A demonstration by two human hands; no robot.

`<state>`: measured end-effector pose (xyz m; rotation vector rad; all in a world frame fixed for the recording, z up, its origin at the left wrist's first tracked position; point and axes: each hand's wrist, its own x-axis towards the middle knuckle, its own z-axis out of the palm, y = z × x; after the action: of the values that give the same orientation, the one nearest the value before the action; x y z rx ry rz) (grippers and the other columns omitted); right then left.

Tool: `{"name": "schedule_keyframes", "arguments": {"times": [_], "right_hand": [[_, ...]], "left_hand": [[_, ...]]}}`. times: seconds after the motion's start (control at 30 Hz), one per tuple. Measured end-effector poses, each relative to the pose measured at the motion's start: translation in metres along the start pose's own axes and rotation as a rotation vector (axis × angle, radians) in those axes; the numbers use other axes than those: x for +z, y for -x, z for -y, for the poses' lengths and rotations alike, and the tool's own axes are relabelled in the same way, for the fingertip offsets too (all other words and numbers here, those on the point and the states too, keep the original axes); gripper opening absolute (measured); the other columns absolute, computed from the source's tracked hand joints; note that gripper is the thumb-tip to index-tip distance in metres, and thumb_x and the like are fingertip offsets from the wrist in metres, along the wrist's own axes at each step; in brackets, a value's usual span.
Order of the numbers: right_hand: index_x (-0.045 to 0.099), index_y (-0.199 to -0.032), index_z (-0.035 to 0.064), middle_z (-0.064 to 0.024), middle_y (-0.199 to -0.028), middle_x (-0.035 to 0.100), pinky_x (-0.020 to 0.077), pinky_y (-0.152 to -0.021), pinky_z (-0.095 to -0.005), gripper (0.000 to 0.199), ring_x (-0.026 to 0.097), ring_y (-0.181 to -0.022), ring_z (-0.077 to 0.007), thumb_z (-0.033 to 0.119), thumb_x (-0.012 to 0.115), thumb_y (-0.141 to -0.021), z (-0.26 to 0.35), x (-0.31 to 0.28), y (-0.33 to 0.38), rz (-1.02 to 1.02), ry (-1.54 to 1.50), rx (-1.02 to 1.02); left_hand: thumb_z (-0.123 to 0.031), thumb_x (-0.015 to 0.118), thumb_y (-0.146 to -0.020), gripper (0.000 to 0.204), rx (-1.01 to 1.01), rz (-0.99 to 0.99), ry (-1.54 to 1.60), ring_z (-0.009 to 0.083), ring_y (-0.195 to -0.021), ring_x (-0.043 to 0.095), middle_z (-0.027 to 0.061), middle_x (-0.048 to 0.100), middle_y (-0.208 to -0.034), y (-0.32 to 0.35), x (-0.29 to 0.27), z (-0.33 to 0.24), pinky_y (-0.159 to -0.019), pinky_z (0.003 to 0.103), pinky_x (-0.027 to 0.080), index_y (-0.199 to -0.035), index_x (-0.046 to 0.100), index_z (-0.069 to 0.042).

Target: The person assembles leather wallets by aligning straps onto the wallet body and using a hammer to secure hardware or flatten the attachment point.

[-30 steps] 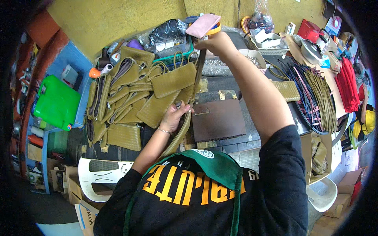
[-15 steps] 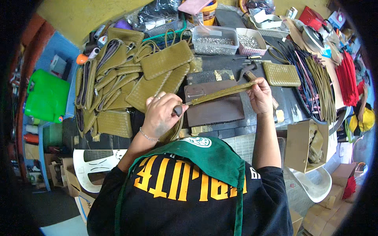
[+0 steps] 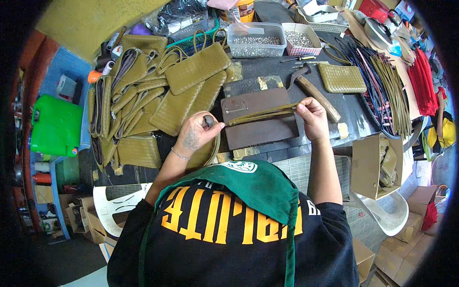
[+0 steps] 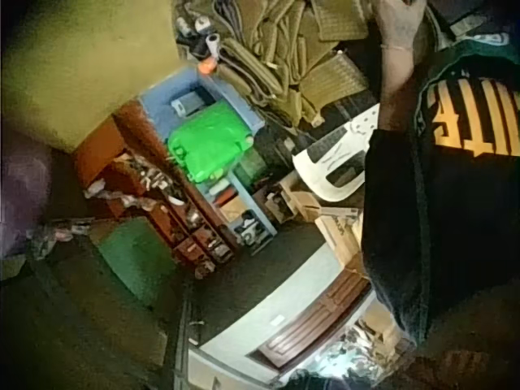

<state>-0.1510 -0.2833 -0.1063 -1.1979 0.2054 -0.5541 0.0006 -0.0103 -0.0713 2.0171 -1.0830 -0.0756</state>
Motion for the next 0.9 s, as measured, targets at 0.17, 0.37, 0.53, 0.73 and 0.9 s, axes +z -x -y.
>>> {"name": "schedule_keyframes", "arguments": {"times": [0.17,0.37,0.53,0.73,0.9], "right_hand": [[0.055,-0.07,0.0047,0.0028,-0.064,0.053,0.0374,-0.061,-0.0202,0.017,0.047,-0.062,-0.0061,0.015,0.064,-0.079,0.01,0.011,0.007,-0.056,0.459,0.103],[0.052,-0.106,0.0074,-0.0104,-0.114,0.048,0.0374,-0.084,-0.0428,0.045,0.042,-0.106,-0.0319,0.016,0.069,-0.065,0.031,0.058,0.009,0.04,1.562,-0.443],[0.062,-0.093,0.0137,-0.0031,-0.091,0.055,0.0366,-0.083,-0.0402,0.027,0.048,-0.095,-0.0235,0.02,0.067,-0.067,-0.001,0.11,0.009,0.441,1.351,-0.425],[0.062,-0.078,0.0104,-0.0024,-0.08,0.056,0.0391,-0.073,-0.0347,0.016,0.05,-0.081,-0.0229,0.013,0.07,-0.064,-0.016,0.105,0.009,0.4,1.242,-0.317],[0.061,-0.076,0.0098,-0.0024,-0.077,0.055,0.0393,-0.071,-0.0353,0.016,0.05,-0.078,-0.0236,0.012,0.07,-0.062,-0.019,0.111,0.01,0.348,1.207,-0.341]], "left_hand": [[-0.02,0.07,-0.069,0.023,-0.048,0.083,-0.1,0.0202,-0.052,0.05,0.008,0.051,-0.06,0.001,0.008,0.012,-0.05,0.03,0.041,-0.065,0.056,-0.003],[-0.023,0.068,-0.068,0.022,0.026,0.035,-0.111,0.023,-0.063,0.054,0.0058,0.054,-0.066,0.005,0.009,0.01,-0.055,0.034,0.041,-0.066,0.056,-0.005],[-0.025,0.066,-0.068,0.02,0.111,0.096,-0.171,0.021,-0.073,0.054,0.0021,0.054,-0.071,-0.002,0.012,0.003,-0.06,0.035,0.039,-0.069,0.055,-0.008],[-0.022,0.071,-0.064,0.021,0.153,0.065,-0.336,0.0199,-0.075,0.053,-0.0003,0.057,-0.077,0.001,0.011,-0.001,-0.068,0.031,0.039,-0.065,0.056,-0.008],[-0.014,0.071,-0.063,0.016,0.187,-0.018,-0.063,0.022,-0.076,0.052,0.0018,0.058,-0.077,-0.003,0.022,-0.003,-0.07,0.032,0.04,-0.068,0.058,-0.006]]}}
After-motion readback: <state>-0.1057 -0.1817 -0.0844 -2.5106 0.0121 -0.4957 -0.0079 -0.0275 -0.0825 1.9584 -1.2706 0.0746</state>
